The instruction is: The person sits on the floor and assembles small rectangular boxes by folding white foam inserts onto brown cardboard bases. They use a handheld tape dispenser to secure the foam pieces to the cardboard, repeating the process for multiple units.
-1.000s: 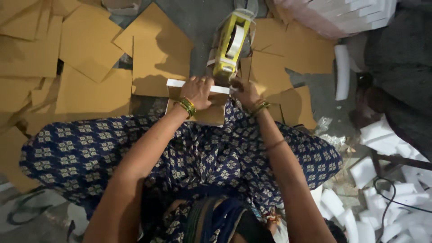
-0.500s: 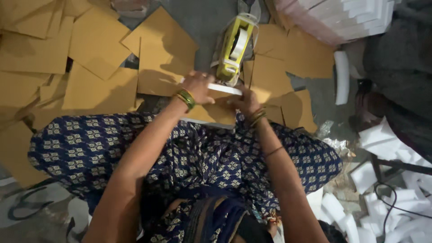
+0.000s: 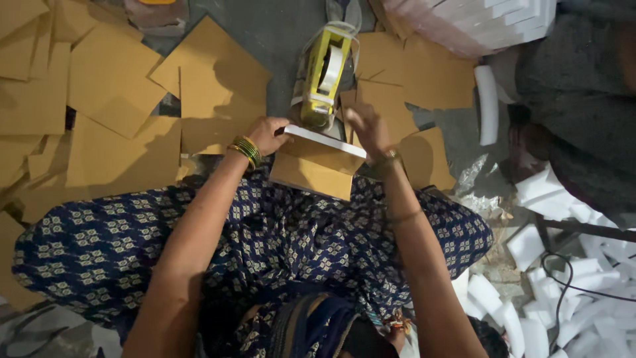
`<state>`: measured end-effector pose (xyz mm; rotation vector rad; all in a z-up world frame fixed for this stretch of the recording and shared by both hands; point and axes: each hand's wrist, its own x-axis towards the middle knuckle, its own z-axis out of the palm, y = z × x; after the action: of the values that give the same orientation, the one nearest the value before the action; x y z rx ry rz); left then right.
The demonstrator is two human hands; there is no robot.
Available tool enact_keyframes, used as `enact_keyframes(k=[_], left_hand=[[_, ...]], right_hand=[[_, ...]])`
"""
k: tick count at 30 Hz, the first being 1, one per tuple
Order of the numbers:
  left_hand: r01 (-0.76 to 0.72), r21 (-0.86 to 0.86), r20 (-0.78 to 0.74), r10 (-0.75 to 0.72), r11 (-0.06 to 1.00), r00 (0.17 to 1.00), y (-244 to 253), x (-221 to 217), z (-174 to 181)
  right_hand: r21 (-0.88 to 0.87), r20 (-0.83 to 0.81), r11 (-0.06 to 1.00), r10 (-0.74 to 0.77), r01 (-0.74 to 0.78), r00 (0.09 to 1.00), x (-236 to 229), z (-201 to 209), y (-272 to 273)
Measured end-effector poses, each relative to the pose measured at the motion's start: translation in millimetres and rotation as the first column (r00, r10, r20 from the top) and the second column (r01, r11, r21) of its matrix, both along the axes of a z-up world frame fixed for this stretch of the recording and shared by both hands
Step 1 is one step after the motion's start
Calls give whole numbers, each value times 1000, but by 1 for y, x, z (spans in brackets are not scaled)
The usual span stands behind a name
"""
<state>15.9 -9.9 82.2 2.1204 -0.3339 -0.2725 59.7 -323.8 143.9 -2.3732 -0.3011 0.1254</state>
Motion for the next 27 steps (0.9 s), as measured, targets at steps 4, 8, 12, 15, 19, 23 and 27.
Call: enact_keyframes(k=[4,8,12,15,19,23,27], left_hand=[[-3,39,-31,4,999,1000,2,0,-6],[-3,394,-78,37,919,996,0,3,-11],[65,-10,-114,-65,998,991,3,4,-1],[109,-48,-69,-112,993,991,3,10,-5],[65,-32,111,-61,997,992,0,8,-26],[81,-92,90,-73,992,993,0,7,-32],[81,-189,-71,-96,979,993,2,5,-11]], right_hand=[[46,-141,999,24,-18,990,44,-14,34],[261,-288,958,-42,120,957,37,-3,60],[392,-617,773,-182,499,766,-49,57,82],[400,-763,670,-134,625,632,-99,70,108],[479,-838,496,12,724,546,-117,11,120],[510,-796,481,-49,713,603,-115,-51,113],[517,-695,600,-123,611,709,-107,-81,111]])
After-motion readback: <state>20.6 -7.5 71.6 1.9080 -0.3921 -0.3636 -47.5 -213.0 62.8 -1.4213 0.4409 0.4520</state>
